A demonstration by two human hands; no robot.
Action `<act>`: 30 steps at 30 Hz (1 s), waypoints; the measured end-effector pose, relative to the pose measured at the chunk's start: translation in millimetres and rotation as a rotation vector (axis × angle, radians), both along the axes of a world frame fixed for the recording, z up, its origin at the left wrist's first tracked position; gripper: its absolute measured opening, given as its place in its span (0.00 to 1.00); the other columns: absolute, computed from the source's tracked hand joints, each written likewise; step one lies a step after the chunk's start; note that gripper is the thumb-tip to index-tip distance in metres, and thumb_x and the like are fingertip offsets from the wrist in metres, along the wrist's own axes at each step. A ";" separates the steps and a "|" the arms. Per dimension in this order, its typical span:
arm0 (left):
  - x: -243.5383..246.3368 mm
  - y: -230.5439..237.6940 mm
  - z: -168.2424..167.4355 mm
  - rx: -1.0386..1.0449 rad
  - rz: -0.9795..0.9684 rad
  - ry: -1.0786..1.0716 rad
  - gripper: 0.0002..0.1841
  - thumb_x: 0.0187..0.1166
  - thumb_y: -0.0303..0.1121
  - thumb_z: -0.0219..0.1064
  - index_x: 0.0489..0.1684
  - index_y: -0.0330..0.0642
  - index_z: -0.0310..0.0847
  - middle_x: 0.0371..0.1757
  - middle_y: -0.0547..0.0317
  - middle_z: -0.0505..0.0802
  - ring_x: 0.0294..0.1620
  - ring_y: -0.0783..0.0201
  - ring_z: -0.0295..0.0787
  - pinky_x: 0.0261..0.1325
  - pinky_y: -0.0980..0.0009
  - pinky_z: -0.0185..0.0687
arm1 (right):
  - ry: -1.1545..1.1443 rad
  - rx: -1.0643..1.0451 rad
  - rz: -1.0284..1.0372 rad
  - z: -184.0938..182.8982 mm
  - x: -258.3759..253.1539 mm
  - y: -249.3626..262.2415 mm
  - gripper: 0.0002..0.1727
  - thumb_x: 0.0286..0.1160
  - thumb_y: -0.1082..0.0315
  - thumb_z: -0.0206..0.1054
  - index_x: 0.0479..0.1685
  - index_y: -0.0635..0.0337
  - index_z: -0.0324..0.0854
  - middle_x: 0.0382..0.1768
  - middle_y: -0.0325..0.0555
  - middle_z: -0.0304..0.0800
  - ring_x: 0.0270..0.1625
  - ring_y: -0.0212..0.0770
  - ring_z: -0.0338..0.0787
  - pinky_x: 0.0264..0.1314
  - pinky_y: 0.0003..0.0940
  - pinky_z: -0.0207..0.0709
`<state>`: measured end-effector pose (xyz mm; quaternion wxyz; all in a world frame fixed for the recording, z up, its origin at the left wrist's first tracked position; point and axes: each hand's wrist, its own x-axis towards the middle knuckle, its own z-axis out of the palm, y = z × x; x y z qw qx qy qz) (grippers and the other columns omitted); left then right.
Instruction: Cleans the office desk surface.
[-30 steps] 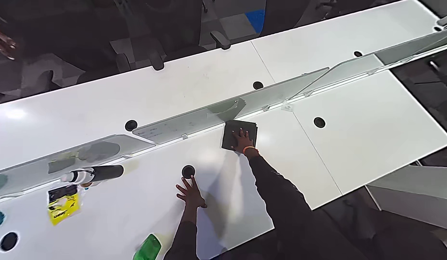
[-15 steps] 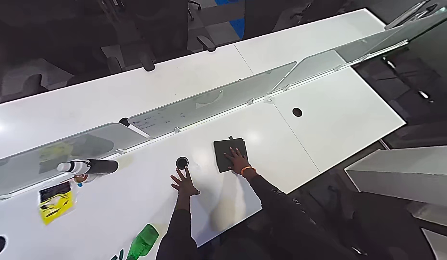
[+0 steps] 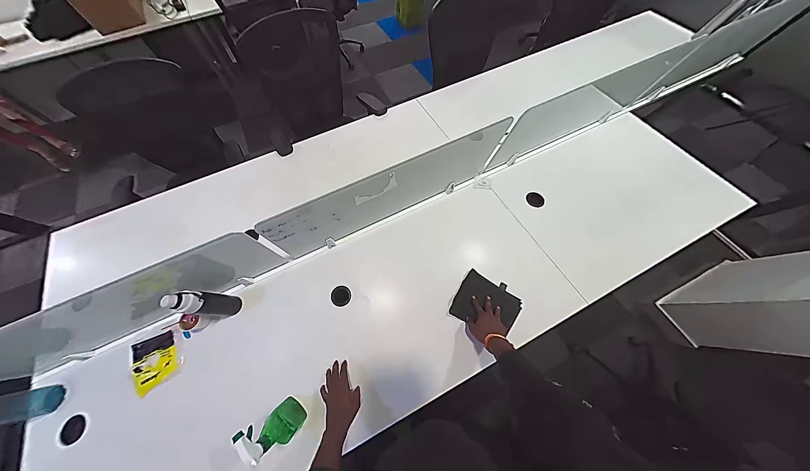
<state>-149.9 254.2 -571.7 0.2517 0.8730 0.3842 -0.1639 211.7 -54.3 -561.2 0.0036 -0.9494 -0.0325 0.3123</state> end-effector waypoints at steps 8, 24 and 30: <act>-76.5 -51.8 17.6 -0.104 -0.035 0.045 0.35 0.71 0.43 0.72 0.83 0.48 0.74 0.89 0.44 0.70 0.89 0.38 0.61 0.81 0.30 0.60 | -0.008 0.071 0.211 7.9 7.9 107.0 0.41 0.75 0.66 0.66 0.93 0.39 0.60 0.96 0.58 0.45 0.89 0.82 0.54 0.65 0.80 0.75; -84.4 -28.5 40.7 -0.110 0.038 0.042 0.30 0.73 0.42 0.72 0.77 0.43 0.79 0.84 0.41 0.76 0.86 0.40 0.69 0.78 0.36 0.68 | 0.256 0.282 0.993 0.9 -157.4 225.7 0.50 0.64 0.76 0.74 0.93 0.35 0.61 0.97 0.52 0.40 0.94 0.79 0.33 0.76 0.96 0.40; -67.2 -18.3 35.9 -0.080 0.038 0.028 0.30 0.71 0.42 0.73 0.75 0.42 0.80 0.82 0.40 0.78 0.83 0.40 0.72 0.77 0.35 0.69 | 0.444 0.294 1.312 -2.2 -221.9 171.8 0.39 0.69 0.73 0.71 0.86 0.39 0.72 0.98 0.38 0.42 0.97 0.67 0.32 0.83 0.90 0.33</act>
